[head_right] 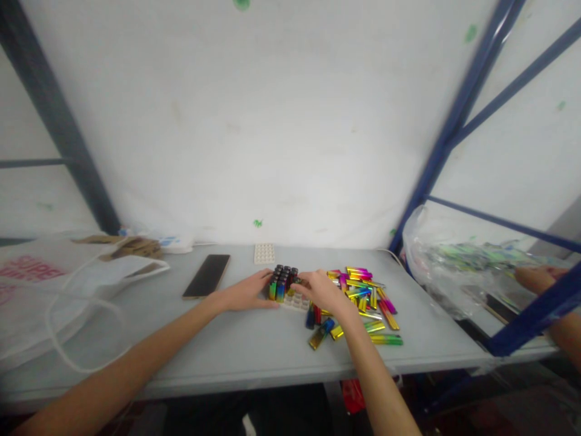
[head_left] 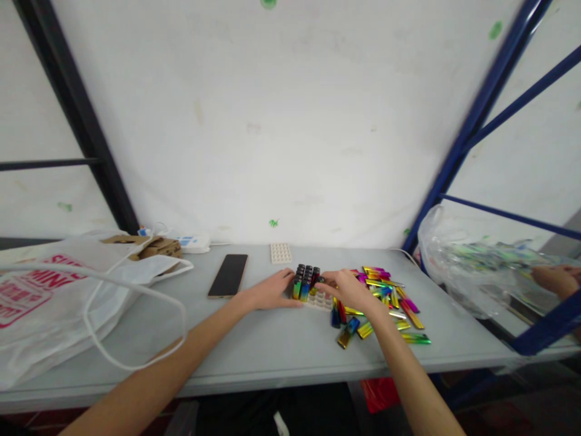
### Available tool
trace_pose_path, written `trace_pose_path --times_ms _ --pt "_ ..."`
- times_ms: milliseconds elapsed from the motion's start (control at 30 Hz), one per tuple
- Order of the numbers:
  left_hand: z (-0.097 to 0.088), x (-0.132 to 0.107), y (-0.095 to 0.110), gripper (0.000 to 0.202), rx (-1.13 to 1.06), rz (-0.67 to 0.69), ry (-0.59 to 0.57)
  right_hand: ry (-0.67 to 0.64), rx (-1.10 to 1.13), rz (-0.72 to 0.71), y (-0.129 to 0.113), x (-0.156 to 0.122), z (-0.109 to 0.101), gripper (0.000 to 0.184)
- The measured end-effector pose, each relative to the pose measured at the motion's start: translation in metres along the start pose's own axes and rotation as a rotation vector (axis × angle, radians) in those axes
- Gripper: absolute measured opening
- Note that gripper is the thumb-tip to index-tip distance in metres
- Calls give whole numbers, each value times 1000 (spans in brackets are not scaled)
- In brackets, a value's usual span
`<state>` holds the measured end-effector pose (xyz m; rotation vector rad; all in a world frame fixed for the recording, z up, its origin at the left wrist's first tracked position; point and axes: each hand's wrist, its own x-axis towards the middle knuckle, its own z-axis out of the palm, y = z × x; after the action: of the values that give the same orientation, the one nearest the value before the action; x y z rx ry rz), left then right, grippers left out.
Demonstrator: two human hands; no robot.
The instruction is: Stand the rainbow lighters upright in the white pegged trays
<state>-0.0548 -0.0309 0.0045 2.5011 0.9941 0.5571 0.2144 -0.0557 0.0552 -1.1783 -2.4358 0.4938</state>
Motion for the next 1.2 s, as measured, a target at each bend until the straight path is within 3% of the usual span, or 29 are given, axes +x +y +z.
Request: trace_pose_path --times_ms 167,267,367,433,567,833,933,1200 --pt "1 0 -2 71 -4 7 9 -11 -15 -9 2 1 7 31" --pt "0 0 -1 73 -9 -3 7 60 -166 49 0 4 14 25" --pt "-1 0 1 74 1 -3 -4 116 -314 132 0 5 16 35" --pt "-1 0 1 74 5 -9 -12 65 -251 104 5 2 10 40" --pt "-1 1 -1 74 6 -27 -15 71 -146 47 28 -11 -16 33" --pt "-2 1 -1 72 19 -30 -26 184 -356 379 101 -45 -58 25" --pt "-2 1 0 72 21 -31 -17 235 -394 439 120 -53 -62 30" --pt "-1 2 -3 72 8 -22 -15 198 -333 454 146 -66 -50 35"
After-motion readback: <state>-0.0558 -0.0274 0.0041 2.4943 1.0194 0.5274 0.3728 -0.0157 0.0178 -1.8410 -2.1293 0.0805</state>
